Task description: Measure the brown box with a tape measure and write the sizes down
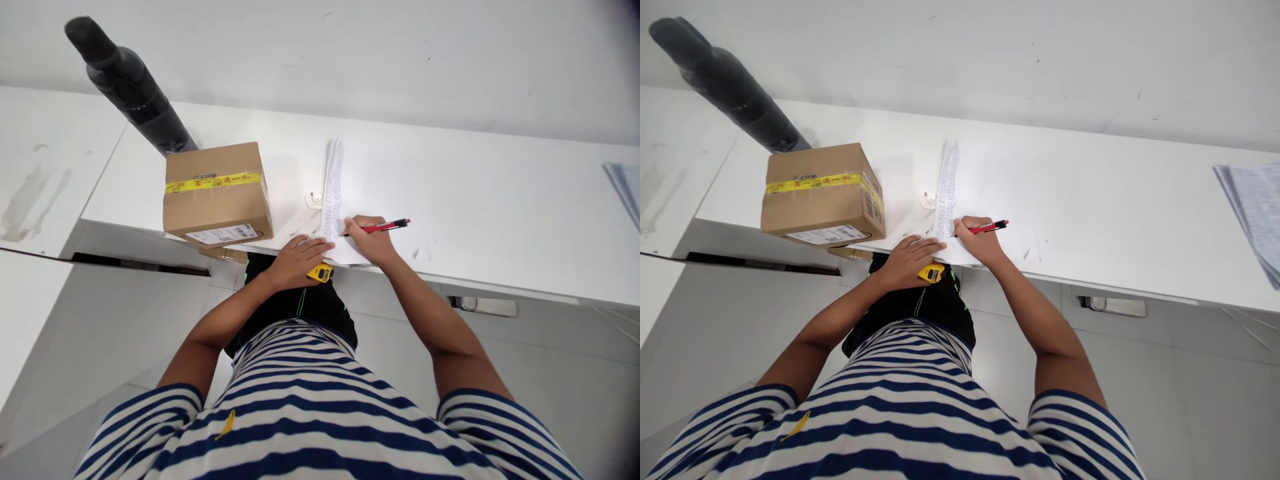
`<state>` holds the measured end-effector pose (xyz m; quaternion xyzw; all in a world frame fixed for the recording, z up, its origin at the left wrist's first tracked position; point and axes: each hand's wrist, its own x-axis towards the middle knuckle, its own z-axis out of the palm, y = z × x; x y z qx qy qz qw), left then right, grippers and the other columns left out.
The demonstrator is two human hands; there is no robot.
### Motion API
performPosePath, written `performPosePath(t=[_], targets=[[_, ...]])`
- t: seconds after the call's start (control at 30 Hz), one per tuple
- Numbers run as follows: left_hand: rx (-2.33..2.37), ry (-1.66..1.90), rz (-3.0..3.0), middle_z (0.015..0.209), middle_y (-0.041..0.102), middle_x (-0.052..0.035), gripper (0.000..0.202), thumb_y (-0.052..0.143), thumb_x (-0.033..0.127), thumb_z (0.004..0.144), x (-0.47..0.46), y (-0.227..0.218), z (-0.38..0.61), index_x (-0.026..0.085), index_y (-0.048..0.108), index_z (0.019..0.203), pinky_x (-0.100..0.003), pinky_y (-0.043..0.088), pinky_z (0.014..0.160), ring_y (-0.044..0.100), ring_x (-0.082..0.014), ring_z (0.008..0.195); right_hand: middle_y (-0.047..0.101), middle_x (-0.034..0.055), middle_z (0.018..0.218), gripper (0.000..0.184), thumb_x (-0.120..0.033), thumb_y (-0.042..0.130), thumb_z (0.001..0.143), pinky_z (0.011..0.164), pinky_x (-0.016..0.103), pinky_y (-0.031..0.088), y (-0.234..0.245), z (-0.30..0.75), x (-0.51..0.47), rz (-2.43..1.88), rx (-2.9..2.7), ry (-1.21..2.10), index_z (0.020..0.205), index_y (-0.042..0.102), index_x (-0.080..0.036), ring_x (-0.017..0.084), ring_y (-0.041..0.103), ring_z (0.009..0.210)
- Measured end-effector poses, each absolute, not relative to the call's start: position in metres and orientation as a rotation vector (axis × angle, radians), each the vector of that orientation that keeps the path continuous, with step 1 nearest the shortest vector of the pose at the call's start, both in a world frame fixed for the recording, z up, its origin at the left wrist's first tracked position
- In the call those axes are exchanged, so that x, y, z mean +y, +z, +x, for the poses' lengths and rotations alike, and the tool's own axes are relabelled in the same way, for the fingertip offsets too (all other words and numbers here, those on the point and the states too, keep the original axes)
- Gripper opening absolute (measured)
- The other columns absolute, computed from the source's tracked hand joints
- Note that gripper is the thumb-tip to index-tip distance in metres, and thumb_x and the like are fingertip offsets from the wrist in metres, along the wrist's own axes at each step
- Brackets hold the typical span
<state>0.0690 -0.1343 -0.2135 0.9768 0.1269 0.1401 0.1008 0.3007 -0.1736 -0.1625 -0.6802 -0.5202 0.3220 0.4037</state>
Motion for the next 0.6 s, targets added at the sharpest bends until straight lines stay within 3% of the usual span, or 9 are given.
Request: performPosePath(t=[0.4,0.5,0.6], targets=[[0.443,0.388,2.716,0.150,0.064,-0.0108,0.033,0.074,0.046,0.085,-0.136,-0.208,0.074,0.020,0.073,0.106,-0.050,0.039,0.119,0.057,-0.0293,0.142,0.058,0.0002,0.054,0.048,-0.057,0.064,0.086,0.058,0.032,0.042,-0.170,0.304,-0.174,-1.714,-1.319,0.769,0.053,0.058,-0.023,0.017,0.054,0.058],[0.549,0.417,2.503,0.136,0.072,-0.0121,0.048,0.080,0.054,0.078,-0.138,-0.194,0.075,0.020,0.071,0.111,-0.051,0.038,0.120,0.062,-0.0308,0.135,0.061,0.0009,0.057,0.044,-0.056,0.065,0.085,0.062,0.032,0.045,-0.174,0.306,-0.176,-1.709,-1.322,0.773,0.057,0.064,-0.022,0.018,0.057,0.061],[0.634,0.414,2.203,0.107,0.078,-0.0099,0.054,0.086,0.057,0.067,-0.150,-0.167,0.065,0.018,0.070,0.102,-0.047,0.052,0.101,0.072,-0.0288,0.106,0.068,0.0037,0.068,0.040,-0.054,0.059,0.089,0.072,0.036,0.051,-0.179,0.306,-0.178,-1.742,-1.290,0.616,0.071,0.072,-0.021,0.022,0.063,0.072]])
